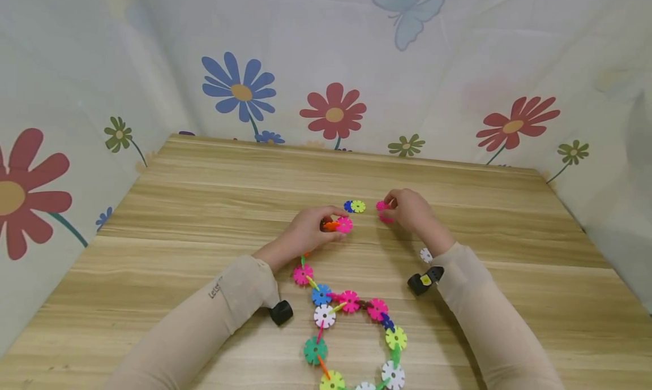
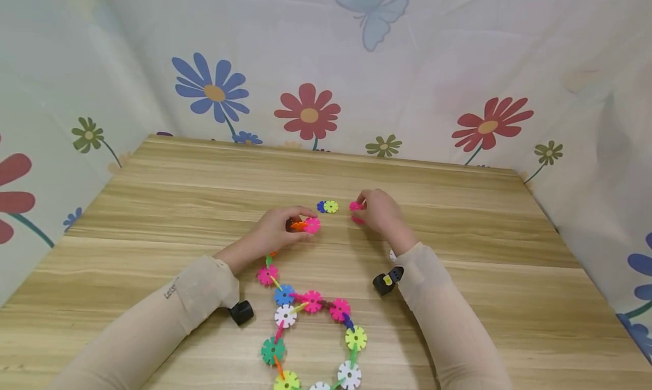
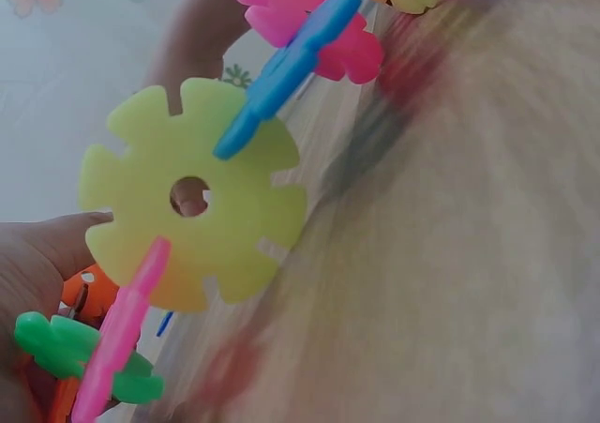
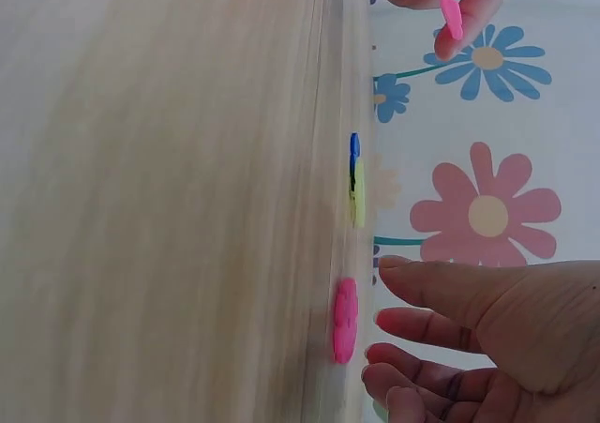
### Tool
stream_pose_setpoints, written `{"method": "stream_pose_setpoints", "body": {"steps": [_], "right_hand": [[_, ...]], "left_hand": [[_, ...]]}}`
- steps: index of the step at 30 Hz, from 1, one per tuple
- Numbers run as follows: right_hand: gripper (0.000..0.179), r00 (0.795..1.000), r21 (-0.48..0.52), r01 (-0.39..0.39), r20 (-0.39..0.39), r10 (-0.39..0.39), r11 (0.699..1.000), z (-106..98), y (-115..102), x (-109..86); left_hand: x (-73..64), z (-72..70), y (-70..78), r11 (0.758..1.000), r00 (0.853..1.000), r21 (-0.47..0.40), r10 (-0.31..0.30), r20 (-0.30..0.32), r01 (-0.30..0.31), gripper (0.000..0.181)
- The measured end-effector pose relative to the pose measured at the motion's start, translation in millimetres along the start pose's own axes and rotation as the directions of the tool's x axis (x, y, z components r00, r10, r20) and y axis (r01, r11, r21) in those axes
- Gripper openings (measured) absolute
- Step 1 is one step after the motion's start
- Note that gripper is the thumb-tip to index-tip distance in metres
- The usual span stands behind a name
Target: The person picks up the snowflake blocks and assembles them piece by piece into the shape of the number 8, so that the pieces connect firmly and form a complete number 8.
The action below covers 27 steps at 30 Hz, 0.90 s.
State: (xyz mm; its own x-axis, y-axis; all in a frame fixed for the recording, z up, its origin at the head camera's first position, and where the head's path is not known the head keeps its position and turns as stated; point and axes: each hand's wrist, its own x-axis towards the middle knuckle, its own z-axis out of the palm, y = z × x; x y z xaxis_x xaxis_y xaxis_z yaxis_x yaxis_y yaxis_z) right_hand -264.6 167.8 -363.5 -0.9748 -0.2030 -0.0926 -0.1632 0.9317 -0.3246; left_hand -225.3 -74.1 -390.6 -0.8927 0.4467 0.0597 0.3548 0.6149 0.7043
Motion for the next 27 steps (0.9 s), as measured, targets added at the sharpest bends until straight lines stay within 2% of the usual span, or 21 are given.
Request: {"method": "stream_pose_setpoints", "body": {"steps": [8,16,21,27], "right_hand": [[0.033,0.998,0.055,0.061,0.000,-0.061,0.997,5.6,-12.7,11.5],[0.034,0.997,0.085,0.076,0.017,-0.078,0.993,14.4,-21.7,22.3],[0.030,0.995,0.098,0.094,0.020,-0.096,0.991,17.8,-25.0,27.8],[0.018,0.992,0.168,0.128,-0.011,-0.127,0.978,17.8,-24.5,29.4]], "left_hand": [[0.7,1.4,-0.6,1.000,1.000,0.005,0.002,0.011,-0.002,0.044],[0.9,1.4,-2.6,1.000,1.000,0.009,0.015,0.004,-0.015,0.044],[0.2,1.2,-3.2,0.999,1.000,0.029,0.024,-0.004,-0.024,0.043],[-0.5,0.4,-2.7,1.000,1.000,0.029,0.009,0.000,-0.009,0.043]]}}
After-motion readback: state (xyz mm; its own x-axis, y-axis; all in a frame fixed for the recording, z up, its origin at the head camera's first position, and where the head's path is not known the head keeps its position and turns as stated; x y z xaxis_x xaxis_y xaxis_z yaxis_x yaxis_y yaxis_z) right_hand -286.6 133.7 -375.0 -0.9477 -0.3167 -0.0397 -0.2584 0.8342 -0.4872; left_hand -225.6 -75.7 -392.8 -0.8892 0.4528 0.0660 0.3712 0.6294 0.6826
